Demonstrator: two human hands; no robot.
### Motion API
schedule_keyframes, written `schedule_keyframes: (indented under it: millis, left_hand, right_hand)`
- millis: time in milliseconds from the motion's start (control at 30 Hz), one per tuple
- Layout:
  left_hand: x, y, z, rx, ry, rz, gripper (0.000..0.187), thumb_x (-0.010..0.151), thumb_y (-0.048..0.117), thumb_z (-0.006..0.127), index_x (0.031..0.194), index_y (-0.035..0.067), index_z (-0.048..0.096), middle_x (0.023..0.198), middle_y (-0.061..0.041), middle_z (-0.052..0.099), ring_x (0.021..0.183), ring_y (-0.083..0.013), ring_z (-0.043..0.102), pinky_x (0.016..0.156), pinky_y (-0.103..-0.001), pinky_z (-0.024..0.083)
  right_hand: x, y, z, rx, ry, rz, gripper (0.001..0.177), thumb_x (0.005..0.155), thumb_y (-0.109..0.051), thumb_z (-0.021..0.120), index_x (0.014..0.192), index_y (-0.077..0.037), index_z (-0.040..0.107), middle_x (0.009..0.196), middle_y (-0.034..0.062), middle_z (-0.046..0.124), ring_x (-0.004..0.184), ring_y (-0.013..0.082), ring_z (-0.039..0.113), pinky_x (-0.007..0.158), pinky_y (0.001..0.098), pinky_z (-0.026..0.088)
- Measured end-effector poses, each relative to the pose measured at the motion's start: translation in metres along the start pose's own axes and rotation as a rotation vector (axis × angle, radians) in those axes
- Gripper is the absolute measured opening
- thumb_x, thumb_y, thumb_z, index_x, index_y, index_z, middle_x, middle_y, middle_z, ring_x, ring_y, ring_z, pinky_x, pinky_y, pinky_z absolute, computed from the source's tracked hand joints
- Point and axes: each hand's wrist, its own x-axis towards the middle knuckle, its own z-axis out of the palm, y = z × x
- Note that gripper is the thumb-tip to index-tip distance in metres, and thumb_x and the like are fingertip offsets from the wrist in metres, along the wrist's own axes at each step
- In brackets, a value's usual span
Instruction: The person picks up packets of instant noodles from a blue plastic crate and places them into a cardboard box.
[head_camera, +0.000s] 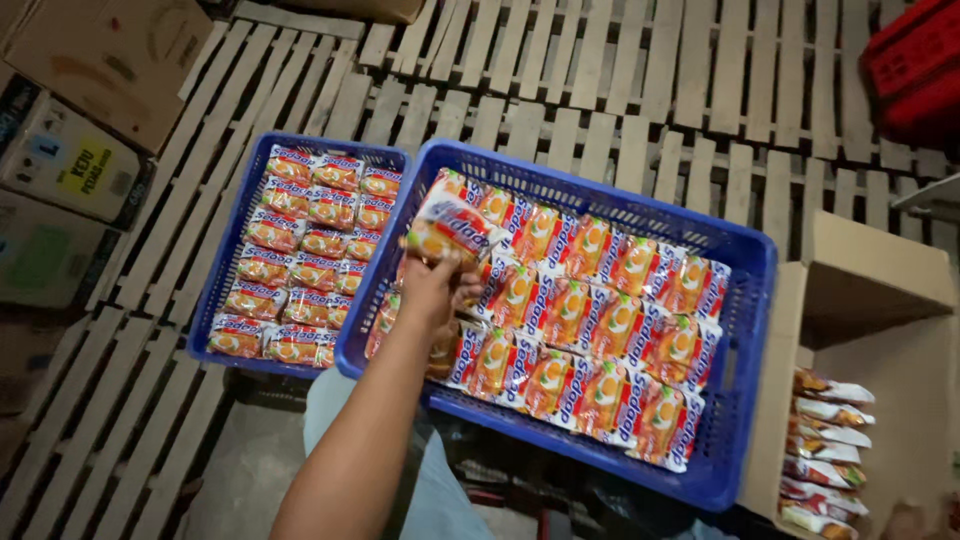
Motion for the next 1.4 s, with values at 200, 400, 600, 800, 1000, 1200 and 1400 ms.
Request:
schedule_keyframes:
  millis: [200,400,600,800,1000,1200,1400]
  left_hand:
    - [-0.104,0.002,0.024,-0.162,-0.286,-0.117,0.016,0.102,0.014,0.073,0.094,0.0,0.07,0.082,-0.016,0.073,0.089,-0.0399,0.081,0.078,-0.049,0.069]
    - [-0.18,0.02,0.069,-0.168,-0.505,-0.284,0.073,0.105,0.055,0.057,0.137,-0.011,0.063,0.118,-0.035,0.076,0.097,-0.0481,0.08,0.066,-0.04,0.068]
    - [-0.209,0.002,0.085,0.159,-0.334,-0.218,0.048,0.096,0.061,0.067,0.108,0.017,0.055,0.091,-0.006,0.075,0.057,-0.0108,0.063,0.035,-0.021,0.037]
    - [-0.222,-0.032,0.091,-0.029,-0.382,-0.074,0.036,0.103,0.032,0.075,0.086,0.022,0.044,0.072,0.006,0.041,0.063,-0.0068,0.04,0.059,-0.029,0.036]
    - [-0.271,0.001,0.12,0.163,-0.33,-0.12,0.086,0.085,0.021,0.082,0.165,0.024,0.05,0.133,-0.019,0.066,0.103,-0.0328,0.073,0.083,-0.048,0.068]
    - [-0.263,-0.065,0.093,0.014,-0.349,-0.057,0.067,0.085,-0.007,0.088,0.146,0.003,0.062,0.115,-0.026,0.075,0.094,-0.0301,0.078,0.081,-0.04,0.072]
    - [-0.269,-0.062,0.082,-0.088,-0.35,-0.068,0.063,0.076,-0.004,0.093,0.128,0.001,0.059,0.104,-0.027,0.078,0.082,-0.0386,0.081,0.066,-0.047,0.072]
  right_hand:
    - [-0.029,-0.165,-0.087,-0.555,-0.113,-0.013,0.05,0.104,-0.031,0.083,0.144,-0.003,0.088,0.13,0.0192,0.083,0.107,0.0407,0.078,0.085,0.0507,0.062]
    - [-0.018,-0.125,-0.08,-0.279,-0.129,-0.203,0.064,0.094,-0.019,0.081,0.149,0.013,0.076,0.127,0.0331,0.075,0.124,0.052,0.064,0.109,0.0577,0.051]
    - [-0.017,-0.18,-0.1,-0.092,-0.149,0.084,0.049,0.107,-0.021,0.08,0.146,0.006,0.068,0.136,0.0236,0.074,0.12,0.0464,0.07,0.102,0.058,0.049]
    - [-0.065,-0.373,-0.132,0.486,-0.363,0.144,0.031,0.107,-0.008,0.069,0.138,-0.012,0.065,0.133,0.009,0.067,0.114,0.0215,0.069,0.095,0.0366,0.058]
    - [-0.105,-0.473,-0.147,0.926,-0.659,0.297,0.059,0.098,-0.015,0.068,0.153,-0.001,0.053,0.144,0.0198,0.072,0.127,0.0285,0.075,0.111,0.039,0.061]
    - [-0.125,-0.455,-0.096,1.06,-0.612,0.258,0.051,0.097,-0.019,0.081,0.14,0.001,0.062,0.122,0.0232,0.076,0.107,0.0249,0.071,0.087,0.0421,0.067]
    - [-0.108,-0.519,-0.145,1.384,-0.472,0.746,0.019,0.112,-0.017,0.066,0.1,-0.005,0.074,0.081,0.0147,0.072,0.073,0.0217,0.071,0.068,0.0339,0.062]
